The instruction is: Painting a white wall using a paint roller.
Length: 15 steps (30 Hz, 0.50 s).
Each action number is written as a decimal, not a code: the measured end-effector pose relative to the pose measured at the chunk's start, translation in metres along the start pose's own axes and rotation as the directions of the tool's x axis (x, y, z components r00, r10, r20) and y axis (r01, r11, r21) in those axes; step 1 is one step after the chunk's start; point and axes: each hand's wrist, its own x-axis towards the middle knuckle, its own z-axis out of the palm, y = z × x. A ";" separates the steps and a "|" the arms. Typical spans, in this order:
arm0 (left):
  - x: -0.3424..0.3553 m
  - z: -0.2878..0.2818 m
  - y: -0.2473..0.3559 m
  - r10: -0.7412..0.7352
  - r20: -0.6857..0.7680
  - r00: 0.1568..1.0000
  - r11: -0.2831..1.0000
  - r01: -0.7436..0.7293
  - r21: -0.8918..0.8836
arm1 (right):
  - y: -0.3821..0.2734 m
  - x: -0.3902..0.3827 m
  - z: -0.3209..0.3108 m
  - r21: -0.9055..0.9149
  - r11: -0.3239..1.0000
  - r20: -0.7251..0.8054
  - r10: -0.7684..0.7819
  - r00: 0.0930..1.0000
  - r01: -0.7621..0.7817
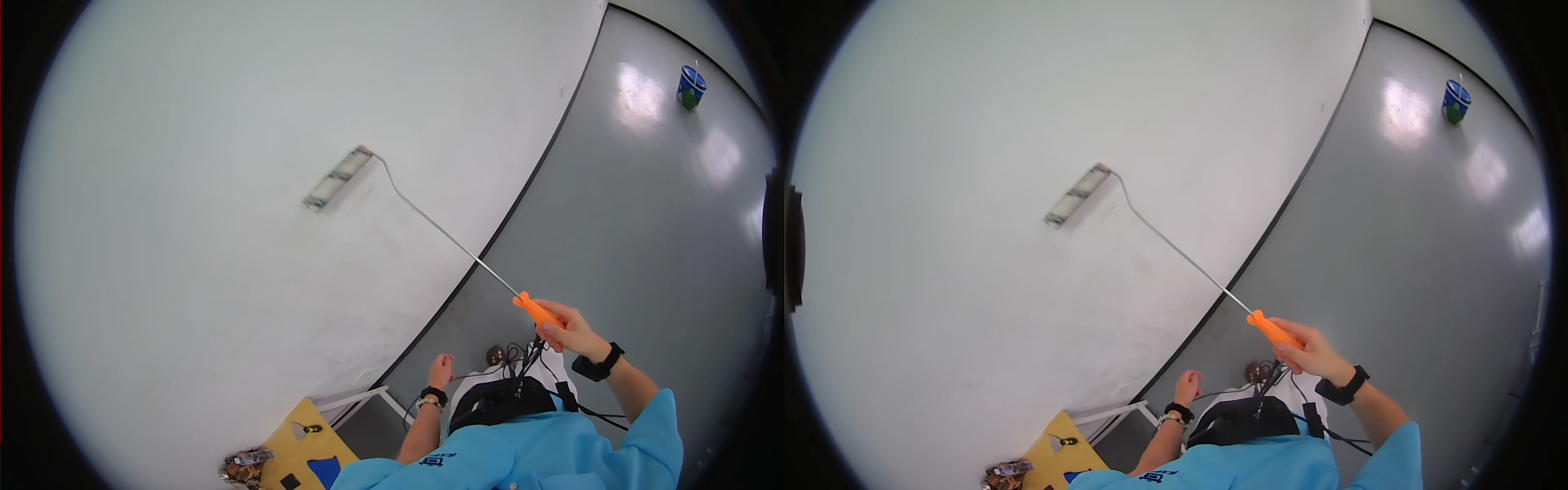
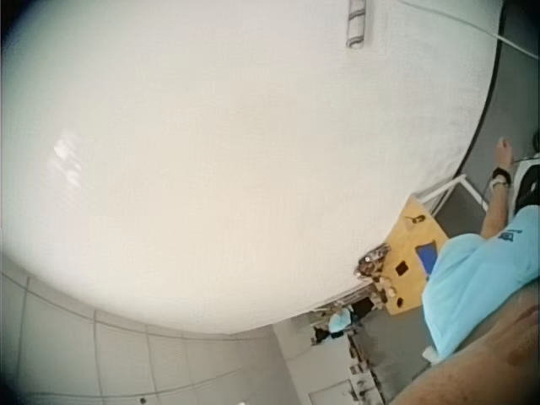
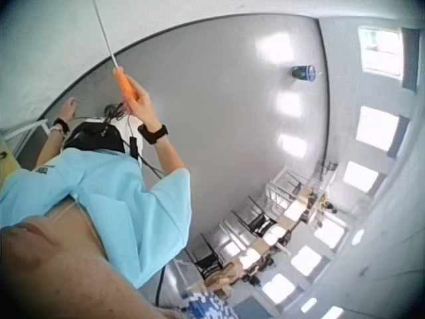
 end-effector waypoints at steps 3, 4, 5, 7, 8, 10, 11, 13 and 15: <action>-0.007 0.001 0.035 0.150 -0.080 0.985 0.981 -0.159 -0.114 | -0.014 0.010 0.017 -0.017 0.995 0.081 -0.099 0.992 0.101; -0.011 0.004 0.057 0.197 -0.086 0.977 0.960 -0.210 -0.183 | -0.014 0.015 0.019 -0.032 0.991 0.090 -0.125 0.988 0.128; -0.014 0.006 0.072 0.295 -0.065 0.953 0.925 -0.302 -0.232 | -0.009 0.020 0.022 -0.028 0.985 0.093 -0.166 0.982 0.169; -0.027 0.002 0.117 0.382 -0.051 0.923 0.890 -0.382 -0.250 | -0.012 0.036 0.032 -0.058 0.967 0.123 -0.239 0.963 0.247; -0.040 -0.001 0.146 0.403 0.000 0.915 0.870 -0.383 -0.310 | -0.016 0.041 0.038 -0.090 0.956 0.128 -0.267 0.955 0.280; -0.061 -0.004 0.188 0.454 0.005 0.891 0.824 -0.418 -0.383 | -0.018 0.052 0.047 -0.133 0.945 0.163 -0.276 0.947 0.298; -0.072 -0.004 0.199 0.495 0.117 0.861 0.819 -0.417 -0.395 | -0.015 0.053 0.053 -0.138 0.952 0.173 -0.247 0.953 0.272; -0.096 -0.002 0.236 0.552 0.201 0.809 0.799 -0.444 -0.407 | -0.025 0.062 0.060 -0.212 0.919 0.183 -0.296 0.937 0.332; -0.119 0.008 0.263 0.570 0.192 0.799 0.805 -0.495 -0.327 | -0.025 0.070 0.062 -0.270 0.898 0.147 -0.318 0.936 0.348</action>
